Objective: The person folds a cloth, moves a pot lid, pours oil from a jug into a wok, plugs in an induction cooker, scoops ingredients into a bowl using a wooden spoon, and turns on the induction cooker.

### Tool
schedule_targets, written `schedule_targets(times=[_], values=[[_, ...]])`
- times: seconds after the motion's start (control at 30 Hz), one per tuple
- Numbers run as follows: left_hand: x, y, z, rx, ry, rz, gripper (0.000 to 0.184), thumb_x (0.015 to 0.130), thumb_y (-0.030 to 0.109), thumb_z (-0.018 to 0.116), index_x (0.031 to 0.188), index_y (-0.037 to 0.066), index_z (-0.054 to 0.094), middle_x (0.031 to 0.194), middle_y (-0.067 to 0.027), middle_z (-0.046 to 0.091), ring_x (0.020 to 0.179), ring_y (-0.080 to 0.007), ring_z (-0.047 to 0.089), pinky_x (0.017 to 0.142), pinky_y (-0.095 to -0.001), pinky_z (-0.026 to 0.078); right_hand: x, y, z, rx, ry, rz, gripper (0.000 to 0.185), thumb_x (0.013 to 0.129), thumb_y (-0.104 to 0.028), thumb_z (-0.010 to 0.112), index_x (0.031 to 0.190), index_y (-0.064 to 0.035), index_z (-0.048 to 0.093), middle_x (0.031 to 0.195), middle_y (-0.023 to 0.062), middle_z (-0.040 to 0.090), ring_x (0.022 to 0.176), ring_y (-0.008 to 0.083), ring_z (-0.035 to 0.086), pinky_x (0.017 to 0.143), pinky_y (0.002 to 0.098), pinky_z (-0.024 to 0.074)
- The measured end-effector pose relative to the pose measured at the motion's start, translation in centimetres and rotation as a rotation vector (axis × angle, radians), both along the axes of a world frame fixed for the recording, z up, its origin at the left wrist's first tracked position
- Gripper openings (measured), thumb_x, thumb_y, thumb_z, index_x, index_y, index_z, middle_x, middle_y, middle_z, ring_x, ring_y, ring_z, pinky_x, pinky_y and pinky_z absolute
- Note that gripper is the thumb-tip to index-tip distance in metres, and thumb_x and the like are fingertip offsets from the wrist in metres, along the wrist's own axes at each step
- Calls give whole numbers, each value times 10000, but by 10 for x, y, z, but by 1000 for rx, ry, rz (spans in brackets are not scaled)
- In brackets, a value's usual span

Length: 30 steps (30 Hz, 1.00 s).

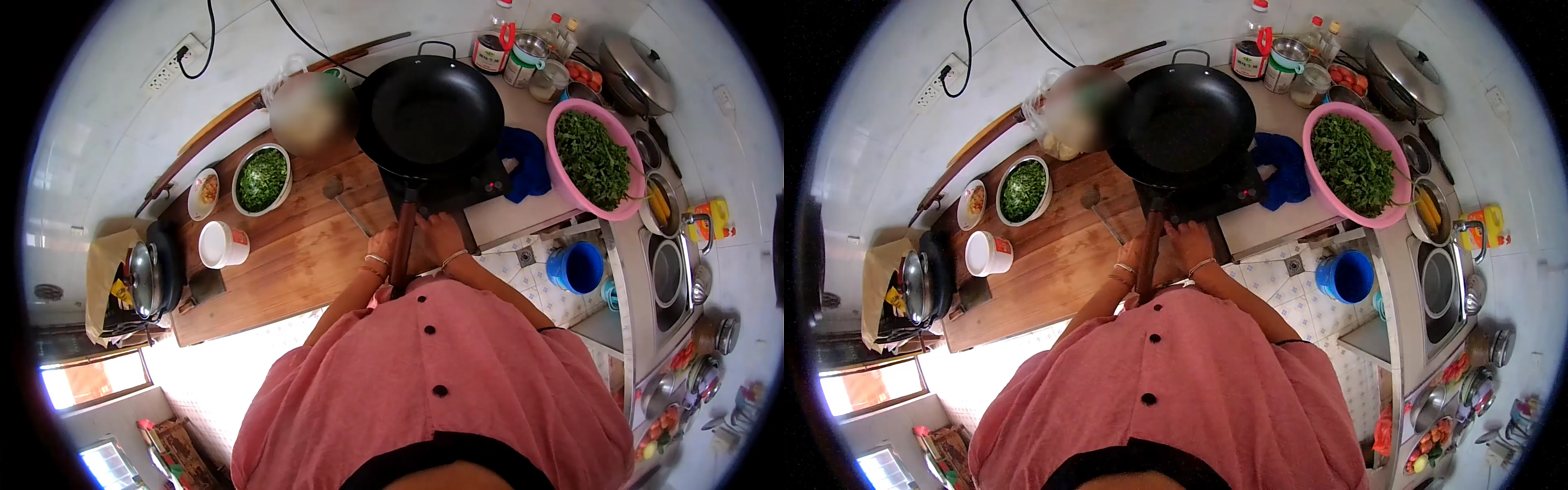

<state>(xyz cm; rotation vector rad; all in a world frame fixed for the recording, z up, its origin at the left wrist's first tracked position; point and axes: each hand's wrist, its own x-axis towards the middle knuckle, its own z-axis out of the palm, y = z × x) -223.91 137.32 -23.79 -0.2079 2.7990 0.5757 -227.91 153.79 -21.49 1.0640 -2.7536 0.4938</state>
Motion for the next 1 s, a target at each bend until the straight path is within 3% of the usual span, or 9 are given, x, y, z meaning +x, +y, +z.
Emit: schedule_targets(times=[0.1,0.2,0.4,0.47,0.57,0.67,0.77,0.87,1.0], values=[[6,-2,2,30,55,-35,256,825,279,519,990,88,562,928,-188,637,814,-371,631,685,-451,511,1,-1,6,126,-181,-12,506,706,-157,625,1202,-146,527,933,89,597,928,258,530,789,411,439],[8,-3,-2,79,115,-13,250,820,269,522,999,100,564,952,-175,628,826,-372,627,688,-453,512,-2,-2,-1,20,-86,0,357,714,-86,566,1070,-94,587,791,109,601,813,291,555,734,395,449],[9,-3,8,85,90,-16,252,821,245,521,1029,103,537,933,-185,631,812,-381,625,680,-461,511,-1,1,-4,-4,-82,13,412,711,-62,556,1123,-82,566,827,105,595,841,285,542,754,396,437],[6,-11,-14,104,59,-2,323,824,248,521,1119,120,498,907,-191,635,798,-387,623,669,-477,506,-2,5,-2,-7,-90,23,427,712,-60,555,1138,-80,559,834,106,593,845,284,539,756,393,435],[8,-5,27,133,44,42,413,828,252,521,1223,153,447,873,-198,636,788,-398,619,662,-490,500,-3,8,-1,-10,-105,30,448,712,-54,554,1159,-78,549,839,108,590,845,285,534,757,389,433],[9,-9,13,148,80,39,496,829,255,522,1304,189,398,882,-206,636,800,-402,617,672,-489,500,-5,9,-3,1,-156,28,451,717,-81,559,1168,-83,542,870,110,587,867,292,526,795,415,424],[8,-5,24,158,42,75,549,821,255,535,1339,192,366,906,-209,636,817,-404,615,689,-488,499,-7,9,-4,15,-218,40,453,719,-108,567,1170,-88,537,905,110,585,897,297,519,834,439,414],[8,-13,-9,230,183,9,590,807,259,553,1355,188,347,942,-211,632,836,-404,611,707,-489,496,-9,8,0,-3,-204,68,452,718,-70,555,1170,-78,539,867,112,591,873,299,528,805,419,426],[10,-2,16,233,101,77,585,803,258,563,1345,177,359,965,-217,626,849,-410,606,716,-488,493,-9,10,-2,-42,-154,78,450,720,-29,534,1167,-70,542,838,121,603,845,304,541,785,397,437]])
